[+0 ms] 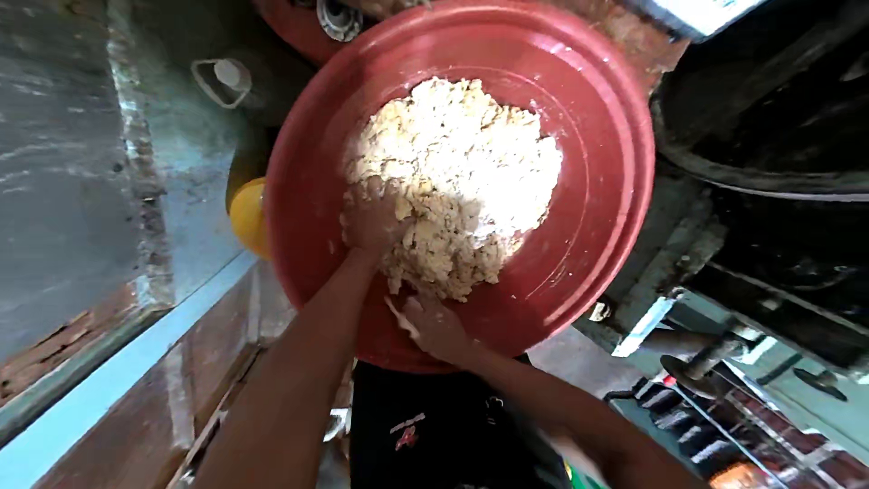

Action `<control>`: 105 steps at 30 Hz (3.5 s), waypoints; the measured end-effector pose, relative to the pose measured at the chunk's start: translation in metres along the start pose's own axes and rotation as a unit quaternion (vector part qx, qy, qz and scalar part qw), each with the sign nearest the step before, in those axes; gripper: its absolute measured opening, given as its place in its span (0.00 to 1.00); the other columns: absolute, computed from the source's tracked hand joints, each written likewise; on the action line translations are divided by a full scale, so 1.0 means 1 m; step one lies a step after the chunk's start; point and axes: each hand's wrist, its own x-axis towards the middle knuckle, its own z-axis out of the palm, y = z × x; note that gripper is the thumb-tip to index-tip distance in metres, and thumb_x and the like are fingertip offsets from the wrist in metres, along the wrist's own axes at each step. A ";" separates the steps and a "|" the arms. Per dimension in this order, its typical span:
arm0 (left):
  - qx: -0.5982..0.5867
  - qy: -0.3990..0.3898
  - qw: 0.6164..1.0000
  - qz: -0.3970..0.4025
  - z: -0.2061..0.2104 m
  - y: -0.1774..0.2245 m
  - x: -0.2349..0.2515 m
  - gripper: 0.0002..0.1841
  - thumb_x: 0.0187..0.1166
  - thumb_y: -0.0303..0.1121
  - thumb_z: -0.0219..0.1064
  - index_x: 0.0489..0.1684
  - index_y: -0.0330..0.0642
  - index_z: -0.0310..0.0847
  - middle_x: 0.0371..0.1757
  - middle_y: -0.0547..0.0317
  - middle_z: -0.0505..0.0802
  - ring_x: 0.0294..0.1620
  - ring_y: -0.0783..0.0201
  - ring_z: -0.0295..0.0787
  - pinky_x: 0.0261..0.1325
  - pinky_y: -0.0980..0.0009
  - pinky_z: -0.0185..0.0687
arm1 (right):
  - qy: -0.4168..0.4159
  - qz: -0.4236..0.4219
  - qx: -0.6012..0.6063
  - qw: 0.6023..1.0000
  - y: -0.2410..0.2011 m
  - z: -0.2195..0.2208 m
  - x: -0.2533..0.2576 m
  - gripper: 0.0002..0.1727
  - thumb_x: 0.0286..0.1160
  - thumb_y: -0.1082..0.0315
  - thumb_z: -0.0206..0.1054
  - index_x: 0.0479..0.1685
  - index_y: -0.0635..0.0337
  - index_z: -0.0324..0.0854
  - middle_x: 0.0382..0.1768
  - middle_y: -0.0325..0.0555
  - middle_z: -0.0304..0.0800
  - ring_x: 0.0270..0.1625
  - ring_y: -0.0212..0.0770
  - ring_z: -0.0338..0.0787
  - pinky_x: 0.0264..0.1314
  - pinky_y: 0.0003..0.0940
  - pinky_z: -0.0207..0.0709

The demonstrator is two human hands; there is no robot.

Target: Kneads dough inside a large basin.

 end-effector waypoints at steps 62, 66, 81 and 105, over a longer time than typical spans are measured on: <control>0.074 -0.136 0.986 0.060 -0.051 0.105 0.080 0.49 0.63 0.44 0.77 0.93 0.54 0.58 0.92 0.49 0.65 0.90 0.38 0.59 0.79 0.31 0.64 | 0.264 0.249 0.108 0.926 0.075 -0.185 0.105 0.48 0.67 0.55 0.75 0.92 0.58 0.60 0.94 0.63 0.47 0.91 0.73 0.56 0.86 0.71 0.61; -0.082 -0.055 0.989 -0.107 -0.028 0.105 0.044 0.35 0.73 0.51 0.72 0.80 0.42 0.75 0.68 0.42 0.89 0.68 0.44 0.87 0.69 0.42 0.81 | 0.203 0.175 -0.008 0.963 0.104 -0.255 0.128 0.32 0.78 0.63 0.65 0.84 0.60 0.73 0.87 0.62 0.67 0.75 0.69 0.81 0.75 0.66 0.73; -0.362 0.074 0.923 -0.112 -0.025 -0.011 -0.087 0.60 0.63 0.47 0.80 0.95 0.37 0.41 0.90 0.31 0.61 0.89 0.43 0.63 0.86 0.49 0.67 | 0.251 0.028 0.262 0.932 0.027 -0.176 0.011 0.43 0.64 0.53 0.80 0.82 0.62 0.73 0.77 0.57 0.81 0.81 0.49 0.78 0.88 0.48 0.68; -0.228 -0.205 0.950 0.060 -0.055 0.127 -0.029 0.51 0.69 0.70 0.68 0.91 0.48 0.60 0.87 0.46 0.73 0.89 0.50 0.66 0.89 0.46 0.62 | 0.107 0.224 0.219 0.943 0.107 -0.233 0.004 0.55 0.70 0.32 0.71 0.89 0.65 0.60 0.82 0.68 0.71 0.84 0.65 0.73 0.86 0.64 0.64</control>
